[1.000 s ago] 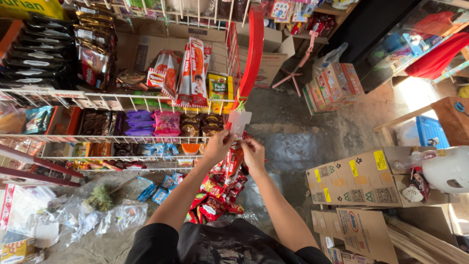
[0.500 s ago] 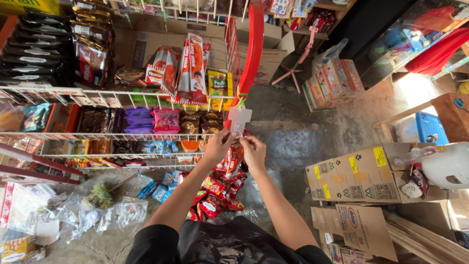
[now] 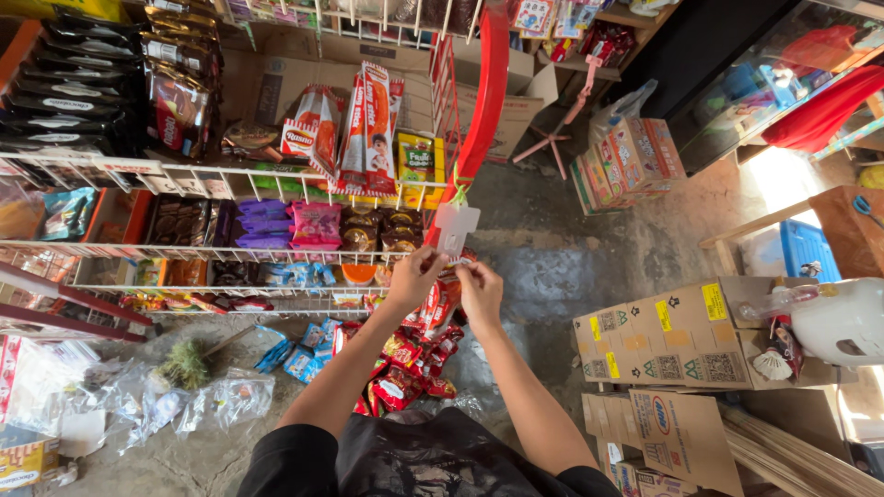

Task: The person takes packaged snack items from a cardboard box and hangs them one by one onto a red wire display rack. The person repeatedly inserts the top of each package into a slot on the rack, building a vertical column of hanging items.

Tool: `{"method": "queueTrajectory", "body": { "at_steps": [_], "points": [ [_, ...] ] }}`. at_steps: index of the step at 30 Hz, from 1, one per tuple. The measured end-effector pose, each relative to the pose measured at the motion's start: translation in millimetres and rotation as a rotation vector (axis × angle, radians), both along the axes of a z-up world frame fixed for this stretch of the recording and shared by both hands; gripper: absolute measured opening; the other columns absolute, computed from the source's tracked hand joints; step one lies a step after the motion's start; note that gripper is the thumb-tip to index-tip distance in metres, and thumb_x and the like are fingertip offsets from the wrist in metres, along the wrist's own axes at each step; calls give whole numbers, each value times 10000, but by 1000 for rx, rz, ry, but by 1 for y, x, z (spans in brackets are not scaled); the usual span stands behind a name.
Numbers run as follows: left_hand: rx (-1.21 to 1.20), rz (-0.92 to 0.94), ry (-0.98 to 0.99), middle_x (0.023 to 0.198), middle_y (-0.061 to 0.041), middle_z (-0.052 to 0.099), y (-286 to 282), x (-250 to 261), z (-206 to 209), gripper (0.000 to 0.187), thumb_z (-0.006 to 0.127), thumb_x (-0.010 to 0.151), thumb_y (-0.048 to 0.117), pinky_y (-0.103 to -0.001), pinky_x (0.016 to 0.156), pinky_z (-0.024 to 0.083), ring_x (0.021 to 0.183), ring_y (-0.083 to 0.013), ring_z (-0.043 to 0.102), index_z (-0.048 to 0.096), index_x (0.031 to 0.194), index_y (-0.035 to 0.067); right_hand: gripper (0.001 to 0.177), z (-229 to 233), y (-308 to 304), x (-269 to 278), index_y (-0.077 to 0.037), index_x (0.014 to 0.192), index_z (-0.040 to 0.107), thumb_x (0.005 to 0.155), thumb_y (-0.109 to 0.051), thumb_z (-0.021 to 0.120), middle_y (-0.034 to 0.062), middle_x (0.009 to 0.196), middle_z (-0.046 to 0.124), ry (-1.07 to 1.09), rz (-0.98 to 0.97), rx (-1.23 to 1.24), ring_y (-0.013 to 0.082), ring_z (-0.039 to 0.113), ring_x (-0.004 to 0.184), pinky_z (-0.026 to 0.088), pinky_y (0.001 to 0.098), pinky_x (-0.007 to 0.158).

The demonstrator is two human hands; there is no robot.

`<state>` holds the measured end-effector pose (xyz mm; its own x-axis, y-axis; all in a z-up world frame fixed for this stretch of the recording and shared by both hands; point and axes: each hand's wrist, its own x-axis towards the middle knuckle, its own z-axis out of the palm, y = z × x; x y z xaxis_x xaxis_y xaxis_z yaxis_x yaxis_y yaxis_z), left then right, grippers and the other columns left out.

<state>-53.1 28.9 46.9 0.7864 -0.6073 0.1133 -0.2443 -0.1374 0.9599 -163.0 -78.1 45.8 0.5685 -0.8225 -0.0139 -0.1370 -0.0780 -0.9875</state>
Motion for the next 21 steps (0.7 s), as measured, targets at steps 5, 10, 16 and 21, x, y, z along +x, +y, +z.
{"method": "queueTrajectory", "body": {
  "at_steps": [5,10,16,21],
  "points": [
    [42,3,31,645,-119,643,2,-3,8,300,678,987,314,-340,544,463,548,-166,559,678,933,20,203,9,0,4,17,765,684,907,-122,729,-57,562,515,27,4,-91,11,410,521,305,253,464],
    [15,14,2,674,-112,671,-1,-2,6,281,678,980,306,-331,556,487,565,-171,601,680,934,29,185,0,1,6,17,776,679,902,-114,711,-10,557,584,66,-1,-207,35,480,520,377,260,477],
    [-43,-4,-22,754,-125,709,-4,-2,-19,220,684,956,254,-355,602,532,648,-226,707,664,986,38,195,-28,7,-9,7,883,676,936,-172,733,42,689,676,102,20,-361,93,597,606,483,280,559],
    [-45,-45,-52,861,-180,709,-13,10,-50,158,650,973,179,-413,707,551,789,-330,721,668,1025,31,243,-28,5,-9,1,958,634,878,-159,798,133,977,644,-14,-19,-389,164,695,810,593,303,662]
  ]
}}
